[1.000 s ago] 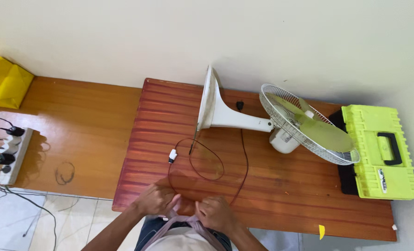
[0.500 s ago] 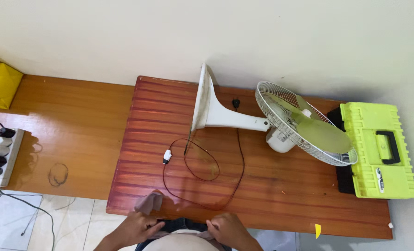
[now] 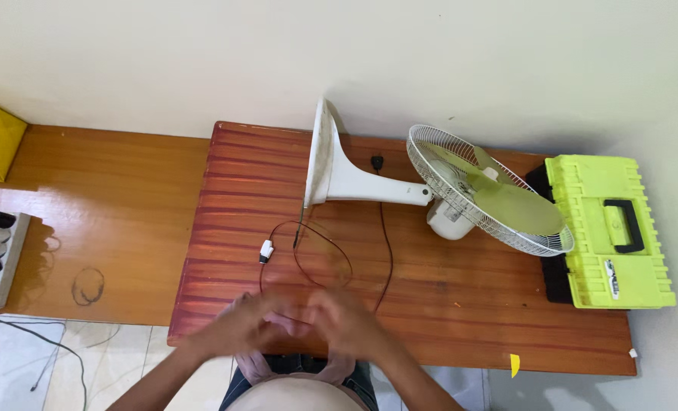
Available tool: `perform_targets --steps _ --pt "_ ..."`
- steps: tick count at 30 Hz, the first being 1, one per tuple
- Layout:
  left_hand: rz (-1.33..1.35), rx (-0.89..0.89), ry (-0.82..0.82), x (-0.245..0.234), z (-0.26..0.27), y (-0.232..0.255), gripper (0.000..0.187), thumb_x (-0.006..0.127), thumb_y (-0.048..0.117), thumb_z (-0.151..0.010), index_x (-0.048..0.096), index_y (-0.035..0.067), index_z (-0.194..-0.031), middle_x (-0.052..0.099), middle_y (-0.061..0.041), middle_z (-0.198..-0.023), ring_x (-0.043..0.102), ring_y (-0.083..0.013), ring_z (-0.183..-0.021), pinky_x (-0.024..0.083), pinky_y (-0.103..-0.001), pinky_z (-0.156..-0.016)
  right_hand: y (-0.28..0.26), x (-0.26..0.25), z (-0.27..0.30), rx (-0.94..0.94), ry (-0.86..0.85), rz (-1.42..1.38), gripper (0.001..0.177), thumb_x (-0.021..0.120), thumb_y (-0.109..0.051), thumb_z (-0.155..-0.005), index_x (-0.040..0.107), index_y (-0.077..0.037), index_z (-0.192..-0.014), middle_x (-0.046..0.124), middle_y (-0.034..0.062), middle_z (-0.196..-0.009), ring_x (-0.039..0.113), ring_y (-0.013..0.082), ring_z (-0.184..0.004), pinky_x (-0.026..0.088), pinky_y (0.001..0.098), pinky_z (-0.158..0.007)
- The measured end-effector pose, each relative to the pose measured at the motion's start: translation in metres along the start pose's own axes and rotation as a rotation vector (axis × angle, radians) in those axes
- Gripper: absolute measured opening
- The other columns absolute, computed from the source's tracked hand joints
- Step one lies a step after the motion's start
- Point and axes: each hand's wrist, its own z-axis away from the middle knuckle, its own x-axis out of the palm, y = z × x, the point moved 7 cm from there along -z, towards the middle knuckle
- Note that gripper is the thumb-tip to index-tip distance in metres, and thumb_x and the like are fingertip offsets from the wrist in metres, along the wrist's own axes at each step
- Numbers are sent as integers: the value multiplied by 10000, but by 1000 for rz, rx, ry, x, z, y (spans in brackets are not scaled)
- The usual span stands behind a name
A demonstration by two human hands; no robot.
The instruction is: The person disassembles a white electric fan on a wooden table. They remove the front grille, fan blades, and motor housing, then open a yellow toolbox and use a screwdriver to remove screws from the fan base.
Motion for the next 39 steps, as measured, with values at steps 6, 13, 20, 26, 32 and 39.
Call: perform_targets --steps 6,13,20,26,32,39 --pt "-58 -333 -541 73 52 -29 431 572 492 -1016 695 82 -1061 726 -148 -989 702 -304 -961 535 -431 -831 31 105 53 60 -602 -19 381 628 -411 -1012 717 -45 -1064 691 185 -975 666 355 -904 525 477 -779" --pt "377 -534 -371 95 93 -25 330 649 380 -1004 737 74 -916 686 -55 -805 622 -164 -794 524 -315 -757 19 107 67 -117 -293 41 260 709 -291 -933 705 -34 -894 682 137 -917 678 354 -868 529 477 -728" --pt "113 -530 95 118 84 -38 438 959 177 -785 614 19 -1004 644 -151 -958 627 -237 -849 584 -297 -783 -2 109 82 -155 -177 216 267 642 -272 -1033 682 -50 -890 600 107 -868 660 315 -763 514 484 -594" --pt "220 -274 -8 123 84 -20 231 750 72 -845 764 131 -1068 767 -106 -1021 760 -254 -1006 584 -312 -849 -35 91 99 -519 -65 387 103 669 -211 -924 709 -115 -919 556 52 -847 649 216 -737 430 457 -555" --pt "149 -204 -54 84 79 -10 384 847 33 -664 685 73 -1010 636 -124 -1061 658 -314 -980 560 -392 -788 -25 108 87 -498 -111 477 133 685 -185 -878 670 -53 -865 589 90 -866 658 248 -791 499 441 -610" --pt "-290 0 186 94 69 9 392 725 26 -735 638 57 -1115 611 -112 -1083 615 -336 -1071 560 -437 -727 -26 114 85 -599 59 524 153 670 -174 -882 678 -22 -896 658 131 -936 692 253 -816 553 422 -616"
